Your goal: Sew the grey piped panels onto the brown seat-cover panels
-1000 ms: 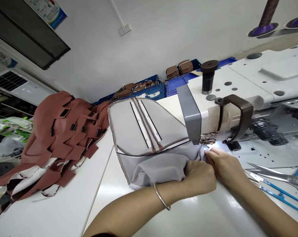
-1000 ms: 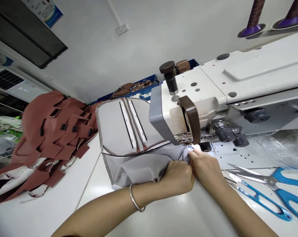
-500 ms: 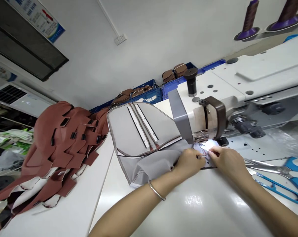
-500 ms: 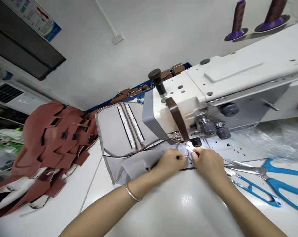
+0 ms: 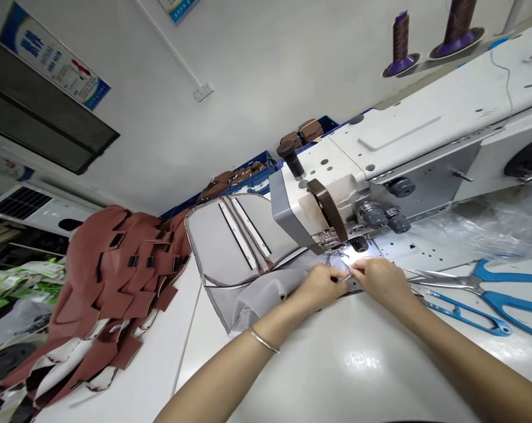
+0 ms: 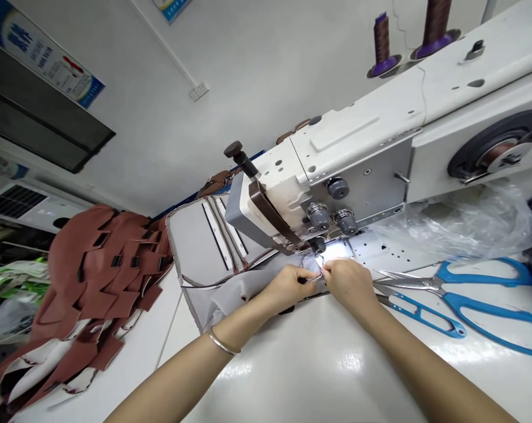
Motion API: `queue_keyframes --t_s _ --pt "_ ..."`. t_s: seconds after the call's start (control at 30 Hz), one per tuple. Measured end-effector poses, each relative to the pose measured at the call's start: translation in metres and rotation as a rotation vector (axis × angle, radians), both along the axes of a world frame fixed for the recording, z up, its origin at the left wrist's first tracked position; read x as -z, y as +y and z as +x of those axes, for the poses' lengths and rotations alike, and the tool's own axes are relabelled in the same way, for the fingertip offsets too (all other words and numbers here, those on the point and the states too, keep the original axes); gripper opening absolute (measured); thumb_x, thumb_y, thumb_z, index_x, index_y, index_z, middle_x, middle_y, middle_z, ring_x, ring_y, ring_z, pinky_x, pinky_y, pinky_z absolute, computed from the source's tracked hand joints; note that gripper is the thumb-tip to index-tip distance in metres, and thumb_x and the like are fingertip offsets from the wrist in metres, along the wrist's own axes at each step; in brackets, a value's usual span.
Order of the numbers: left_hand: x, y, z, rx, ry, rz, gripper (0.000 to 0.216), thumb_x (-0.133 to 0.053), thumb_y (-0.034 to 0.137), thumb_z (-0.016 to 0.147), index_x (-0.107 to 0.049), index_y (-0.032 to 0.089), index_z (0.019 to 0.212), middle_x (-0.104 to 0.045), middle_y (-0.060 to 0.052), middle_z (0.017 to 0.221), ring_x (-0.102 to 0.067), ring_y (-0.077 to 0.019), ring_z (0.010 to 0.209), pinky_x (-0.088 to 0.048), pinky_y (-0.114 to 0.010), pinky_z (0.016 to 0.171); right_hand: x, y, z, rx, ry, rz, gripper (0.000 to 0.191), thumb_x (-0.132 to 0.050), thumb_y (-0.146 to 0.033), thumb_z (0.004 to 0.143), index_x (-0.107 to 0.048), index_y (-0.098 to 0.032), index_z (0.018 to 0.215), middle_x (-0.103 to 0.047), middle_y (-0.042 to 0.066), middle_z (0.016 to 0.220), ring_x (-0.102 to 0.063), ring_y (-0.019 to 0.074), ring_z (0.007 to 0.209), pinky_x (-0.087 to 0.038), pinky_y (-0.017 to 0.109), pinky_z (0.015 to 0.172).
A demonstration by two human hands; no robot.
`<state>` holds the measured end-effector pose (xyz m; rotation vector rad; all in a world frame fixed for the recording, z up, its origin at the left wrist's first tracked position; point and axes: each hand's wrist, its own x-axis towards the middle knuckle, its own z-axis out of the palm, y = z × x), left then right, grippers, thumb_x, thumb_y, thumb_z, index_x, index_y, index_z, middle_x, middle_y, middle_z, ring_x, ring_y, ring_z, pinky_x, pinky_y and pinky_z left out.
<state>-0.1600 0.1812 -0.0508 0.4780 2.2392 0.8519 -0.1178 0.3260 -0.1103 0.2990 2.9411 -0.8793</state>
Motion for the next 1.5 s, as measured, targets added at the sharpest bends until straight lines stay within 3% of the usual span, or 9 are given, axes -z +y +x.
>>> queue_keyframes --t_s 0.13,0.23,0.47,0.6,0.73,0.87,1.07,1.17,1.5 --pt "0.003 0.007 0.015 0.274 0.304 -0.266 0.013 -0.053 0.016 0.074 -0.065 0.016 0.079 -0.055 0.001 0.068 -0.048 -0.014 0.065 -0.036 -0.024 0.06 0.001 0.001 0.002 -0.03 -0.005 0.039 0.027 -0.045 -0.027 0.088 -0.065 -0.024 0.069 -0.066 0.003 0.074 -0.056 0.0194 0.069 -0.023 0.028 0.053" --pt "0.011 0.01 0.024 0.385 0.46 -0.424 0.021 -0.049 0.022 0.079 -0.064 0.013 0.091 -0.062 -0.007 0.082 -0.056 -0.0204 0.073 -0.042 -0.03 0.065 0.002 0.0 0.006 -0.078 0.02 0.07 0.025 -0.043 -0.022 0.089 -0.064 -0.021 0.075 -0.063 0.005 0.071 -0.054 0.0189 0.066 -0.023 0.028 0.055" --pt "0.022 0.011 0.033 0.496 0.525 -0.455 0.032 -0.042 0.019 0.084 -0.06 0.008 0.108 -0.065 -0.012 0.097 -0.061 -0.0254 0.084 -0.047 -0.035 0.07 -0.002 0.002 0.009 -0.31 0.072 0.055 0.022 -0.046 -0.007 0.08 -0.058 -0.02 0.065 -0.058 0.003 0.08 -0.051 0.0166 0.079 -0.024 0.027 0.057" --pt "0.019 0.012 0.034 0.505 0.518 -0.451 0.035 -0.043 0.015 0.083 -0.058 0.003 0.112 -0.064 -0.015 0.097 -0.061 -0.0266 0.087 -0.048 -0.035 0.071 0.0 0.006 0.008 -0.297 0.049 0.037 0.024 -0.044 -0.01 0.081 -0.06 -0.022 0.068 -0.057 0.001 0.077 -0.051 0.0161 0.076 -0.024 0.027 0.055" --pt "0.019 0.013 0.035 0.495 0.503 -0.456 0.03 -0.04 0.012 0.085 -0.06 0.005 0.106 -0.064 -0.014 0.096 -0.061 -0.0258 0.086 -0.047 -0.034 0.067 0.006 0.003 0.011 -0.151 0.059 0.056 0.016 -0.044 -0.021 0.085 -0.061 -0.022 0.087 -0.061 0.003 0.08 -0.053 0.0171 0.07 -0.026 0.027 0.054" --pt "0.024 0.013 0.036 0.489 0.497 -0.438 0.031 -0.036 0.009 0.087 -0.061 0.005 0.105 -0.064 -0.013 0.096 -0.06 -0.0243 0.087 -0.046 -0.033 0.066 0.015 -0.003 0.015 -0.081 0.107 0.074 0.022 -0.04 -0.029 0.085 -0.052 -0.02 0.069 -0.056 0.004 0.07 -0.048 0.0178 0.061 -0.022 0.029 0.05" --pt "0.025 0.012 0.038 0.505 0.462 -0.414 0.03 -0.039 0.009 0.085 -0.062 0.005 0.103 -0.063 -0.013 0.098 -0.059 -0.0241 0.09 -0.047 -0.034 0.07 0.026 0.0 0.012 -0.219 0.225 -0.02 0.034 -0.033 -0.037 0.091 -0.057 -0.021 0.074 -0.056 0.003 0.075 -0.051 0.0158 0.07 -0.035 0.028 0.061" --pt "0.021 0.012 0.038 0.485 0.424 -0.403 0.033 -0.035 0.008 0.086 -0.061 0.003 0.106 -0.063 -0.013 0.099 -0.058 -0.0243 0.09 -0.047 -0.035 0.07 0.025 0.005 0.01 -0.274 0.221 -0.032 0.033 -0.035 -0.037 0.091 -0.059 -0.021 0.074 -0.057 0.002 0.075 -0.052 0.0151 0.069 -0.035 0.027 0.059" --pt "0.015 0.015 0.035 0.265 0.253 -0.372 0.036 -0.029 0.009 0.088 -0.056 0.002 0.112 -0.062 -0.015 0.106 -0.058 -0.0255 0.096 -0.047 -0.036 0.079 0.015 0.01 0.012 -0.354 0.249 0.14 0.032 -0.037 -0.022 0.087 -0.069 -0.027 0.087 -0.061 0.002 0.084 -0.056 0.0154 0.072 -0.032 0.025 0.048"
